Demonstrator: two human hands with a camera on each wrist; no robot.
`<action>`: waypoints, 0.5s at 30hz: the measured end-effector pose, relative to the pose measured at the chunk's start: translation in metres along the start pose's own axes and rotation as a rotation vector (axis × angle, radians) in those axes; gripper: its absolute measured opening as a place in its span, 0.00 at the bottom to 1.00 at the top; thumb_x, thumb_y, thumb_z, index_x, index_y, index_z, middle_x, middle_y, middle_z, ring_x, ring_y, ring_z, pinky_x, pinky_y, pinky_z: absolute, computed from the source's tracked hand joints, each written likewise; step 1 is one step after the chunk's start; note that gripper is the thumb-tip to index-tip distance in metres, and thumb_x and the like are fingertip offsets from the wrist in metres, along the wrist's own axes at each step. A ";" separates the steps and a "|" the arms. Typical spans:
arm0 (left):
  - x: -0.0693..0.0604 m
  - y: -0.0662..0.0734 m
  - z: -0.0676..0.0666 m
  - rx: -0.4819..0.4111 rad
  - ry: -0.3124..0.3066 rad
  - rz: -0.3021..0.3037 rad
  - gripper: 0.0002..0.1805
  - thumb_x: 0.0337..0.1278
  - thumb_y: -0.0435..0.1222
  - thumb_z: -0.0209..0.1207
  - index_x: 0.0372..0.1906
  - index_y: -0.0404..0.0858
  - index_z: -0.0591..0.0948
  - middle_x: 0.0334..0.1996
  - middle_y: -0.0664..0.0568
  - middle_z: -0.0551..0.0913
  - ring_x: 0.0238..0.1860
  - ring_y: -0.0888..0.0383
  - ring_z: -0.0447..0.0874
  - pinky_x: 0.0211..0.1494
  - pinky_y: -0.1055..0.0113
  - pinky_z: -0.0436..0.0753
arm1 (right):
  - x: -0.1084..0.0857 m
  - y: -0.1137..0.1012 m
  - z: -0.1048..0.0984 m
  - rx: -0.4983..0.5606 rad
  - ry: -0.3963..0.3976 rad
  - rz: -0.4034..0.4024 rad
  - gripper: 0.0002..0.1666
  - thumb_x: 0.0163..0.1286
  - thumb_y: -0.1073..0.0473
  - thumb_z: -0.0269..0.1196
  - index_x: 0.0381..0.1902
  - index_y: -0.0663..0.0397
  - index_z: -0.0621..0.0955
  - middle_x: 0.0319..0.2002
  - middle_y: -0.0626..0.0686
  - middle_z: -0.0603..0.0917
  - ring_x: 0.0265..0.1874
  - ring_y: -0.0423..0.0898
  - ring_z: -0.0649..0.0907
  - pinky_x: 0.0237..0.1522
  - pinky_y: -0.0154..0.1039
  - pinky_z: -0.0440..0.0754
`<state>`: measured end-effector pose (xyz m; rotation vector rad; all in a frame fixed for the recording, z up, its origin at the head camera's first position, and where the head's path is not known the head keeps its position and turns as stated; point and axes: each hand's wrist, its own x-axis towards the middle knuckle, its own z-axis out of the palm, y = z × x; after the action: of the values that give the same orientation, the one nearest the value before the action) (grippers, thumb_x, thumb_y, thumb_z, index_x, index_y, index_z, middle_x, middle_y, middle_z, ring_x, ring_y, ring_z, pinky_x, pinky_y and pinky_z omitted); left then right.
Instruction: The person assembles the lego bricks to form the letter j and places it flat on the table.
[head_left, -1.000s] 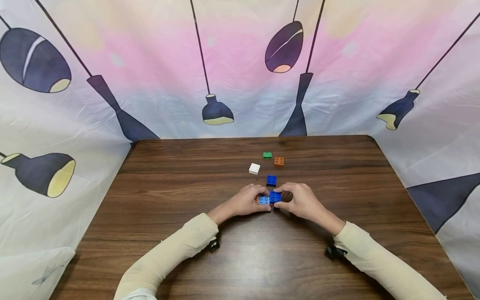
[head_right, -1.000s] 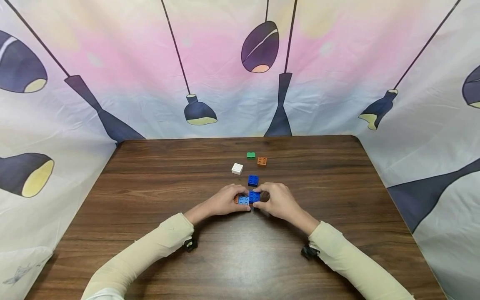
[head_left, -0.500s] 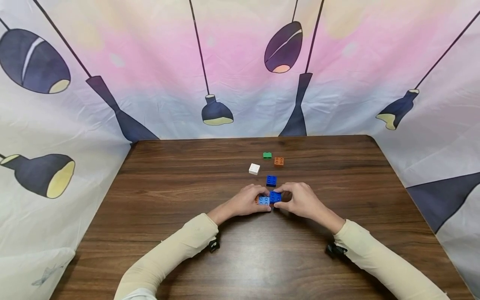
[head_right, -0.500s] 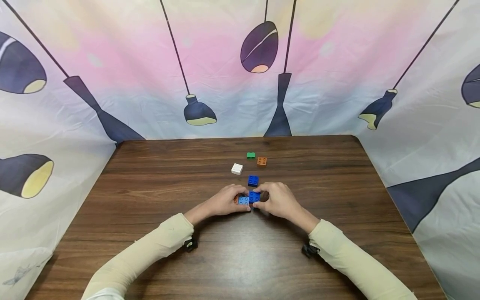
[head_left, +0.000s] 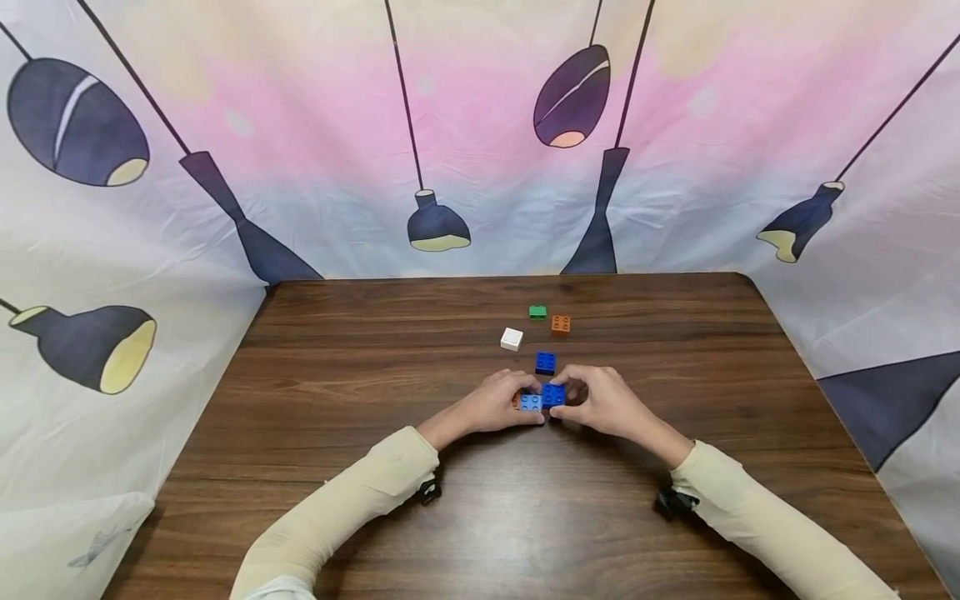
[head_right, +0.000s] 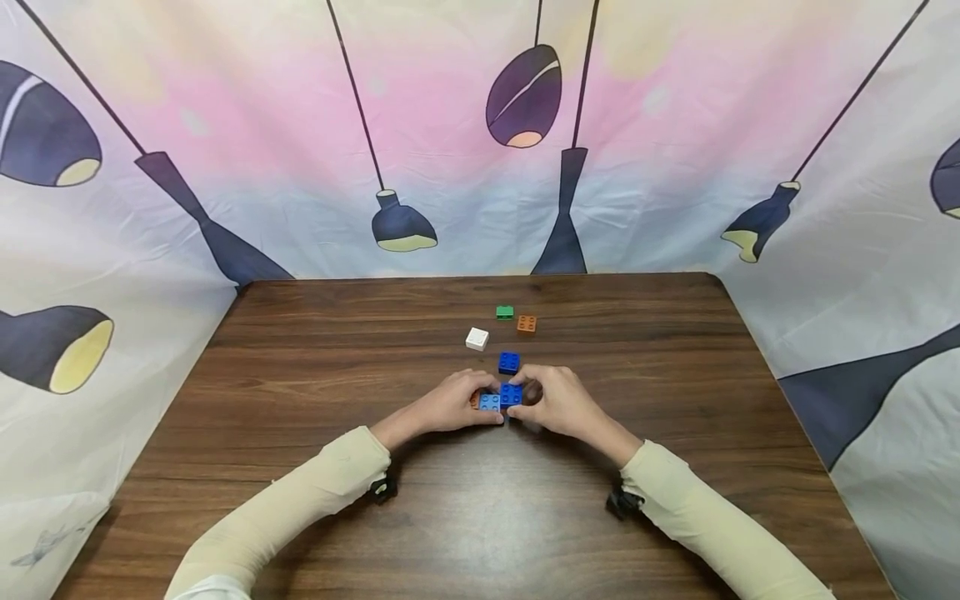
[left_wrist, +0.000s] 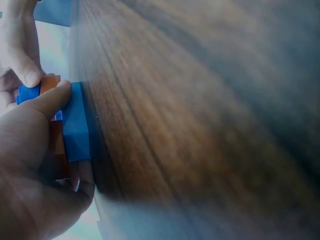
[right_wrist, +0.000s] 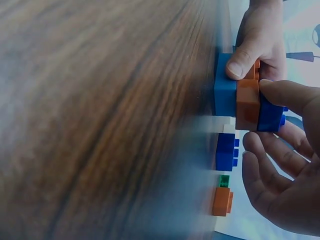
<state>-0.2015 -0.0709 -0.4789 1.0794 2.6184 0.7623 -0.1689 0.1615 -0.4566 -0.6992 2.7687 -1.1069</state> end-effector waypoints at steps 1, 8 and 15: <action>0.000 0.000 0.000 0.000 -0.002 -0.001 0.23 0.61 0.50 0.70 0.56 0.42 0.83 0.50 0.54 0.86 0.48 0.59 0.78 0.52 0.63 0.75 | 0.000 0.000 0.000 0.003 -0.004 -0.004 0.17 0.59 0.53 0.78 0.44 0.48 0.86 0.33 0.44 0.87 0.31 0.37 0.83 0.35 0.38 0.83; 0.000 0.002 0.000 0.000 0.010 0.015 0.23 0.61 0.49 0.70 0.55 0.40 0.83 0.49 0.53 0.86 0.47 0.58 0.79 0.52 0.62 0.76 | -0.001 0.004 -0.007 0.044 -0.018 -0.035 0.20 0.63 0.49 0.75 0.50 0.49 0.86 0.36 0.45 0.88 0.34 0.38 0.85 0.37 0.37 0.84; 0.001 0.000 0.000 -0.006 0.021 0.037 0.22 0.60 0.48 0.71 0.54 0.39 0.83 0.47 0.53 0.86 0.44 0.60 0.78 0.49 0.66 0.76 | 0.001 0.004 -0.016 0.063 0.016 -0.033 0.20 0.69 0.47 0.70 0.52 0.52 0.86 0.43 0.48 0.89 0.40 0.41 0.86 0.41 0.40 0.85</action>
<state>-0.2017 -0.0700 -0.4789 1.1272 2.6182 0.7934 -0.1755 0.1736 -0.4469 -0.7349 2.7315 -1.2052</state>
